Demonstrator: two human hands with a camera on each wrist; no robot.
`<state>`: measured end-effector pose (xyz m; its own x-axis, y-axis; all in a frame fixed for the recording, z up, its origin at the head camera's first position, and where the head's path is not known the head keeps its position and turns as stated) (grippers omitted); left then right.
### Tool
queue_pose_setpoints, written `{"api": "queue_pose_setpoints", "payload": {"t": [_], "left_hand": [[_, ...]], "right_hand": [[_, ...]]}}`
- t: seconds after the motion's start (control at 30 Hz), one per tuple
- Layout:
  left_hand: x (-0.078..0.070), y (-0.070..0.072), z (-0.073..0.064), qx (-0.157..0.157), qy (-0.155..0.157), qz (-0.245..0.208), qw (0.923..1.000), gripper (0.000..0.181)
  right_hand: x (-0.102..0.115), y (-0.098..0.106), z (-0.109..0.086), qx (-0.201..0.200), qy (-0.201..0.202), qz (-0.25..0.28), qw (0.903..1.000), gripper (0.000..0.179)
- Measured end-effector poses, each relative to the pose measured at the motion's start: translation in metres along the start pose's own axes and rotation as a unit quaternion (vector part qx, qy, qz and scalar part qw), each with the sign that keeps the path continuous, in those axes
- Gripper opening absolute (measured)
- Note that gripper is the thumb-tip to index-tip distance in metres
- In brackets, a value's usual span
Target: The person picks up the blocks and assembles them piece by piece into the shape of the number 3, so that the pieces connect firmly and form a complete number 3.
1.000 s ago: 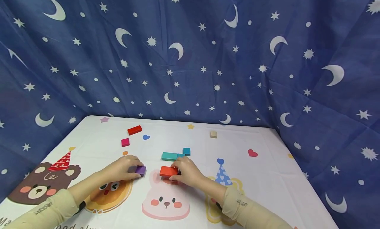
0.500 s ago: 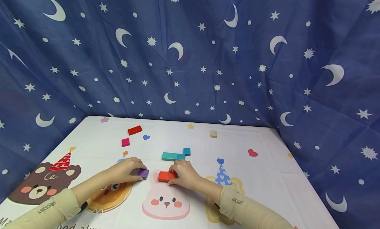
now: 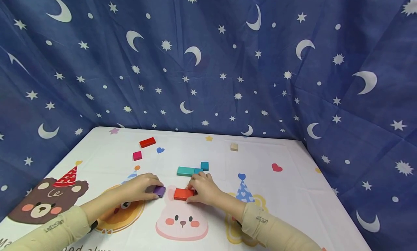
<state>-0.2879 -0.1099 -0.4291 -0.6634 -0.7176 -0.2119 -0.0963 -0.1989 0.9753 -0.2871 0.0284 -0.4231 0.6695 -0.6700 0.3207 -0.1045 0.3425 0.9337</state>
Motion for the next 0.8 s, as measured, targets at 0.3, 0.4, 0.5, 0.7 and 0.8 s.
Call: {"api": "queue_pose_setpoints", "payload": {"t": [0.3,0.4,0.5,0.7,0.8], "left_hand": [[-0.011,-0.008,0.008,0.014,-0.03,-0.007,0.9994,0.034],[-0.016,-0.009,0.01,0.012,-0.037,-0.005,0.9992,0.034],[-0.017,-0.01,0.013,0.015,-0.037,-0.003,0.9992,0.034],[-0.02,-0.011,0.02,0.024,-0.036,-0.002,0.9991,0.035],[-0.022,-0.012,0.023,0.028,-0.038,0.003,0.9989,0.034]], "right_hand": [[-0.004,-0.004,-0.002,0.015,-0.017,-0.004,0.9997,0.032],[-0.003,-0.005,-0.002,0.018,-0.016,-0.004,0.9997,0.032],[-0.002,-0.004,-0.002,0.018,-0.013,-0.002,0.9998,0.032],[0.0,-0.002,-0.002,0.012,-0.005,-0.007,0.9999,0.032],[0.001,-0.001,-0.002,0.009,-0.001,-0.005,0.9999,0.031]]}}
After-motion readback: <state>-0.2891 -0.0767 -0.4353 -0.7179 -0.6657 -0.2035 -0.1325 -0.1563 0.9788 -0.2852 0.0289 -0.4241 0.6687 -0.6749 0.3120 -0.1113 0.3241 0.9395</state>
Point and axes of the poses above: each hand's wrist, its own z-axis towards the middle knuckle, its own y-axis out of the back of the hand, x = y × z, the point moved 10 cm from there along z, towards the middle knuckle, and after that the axes turned 4 degrees about z, right-handed, at the moved point
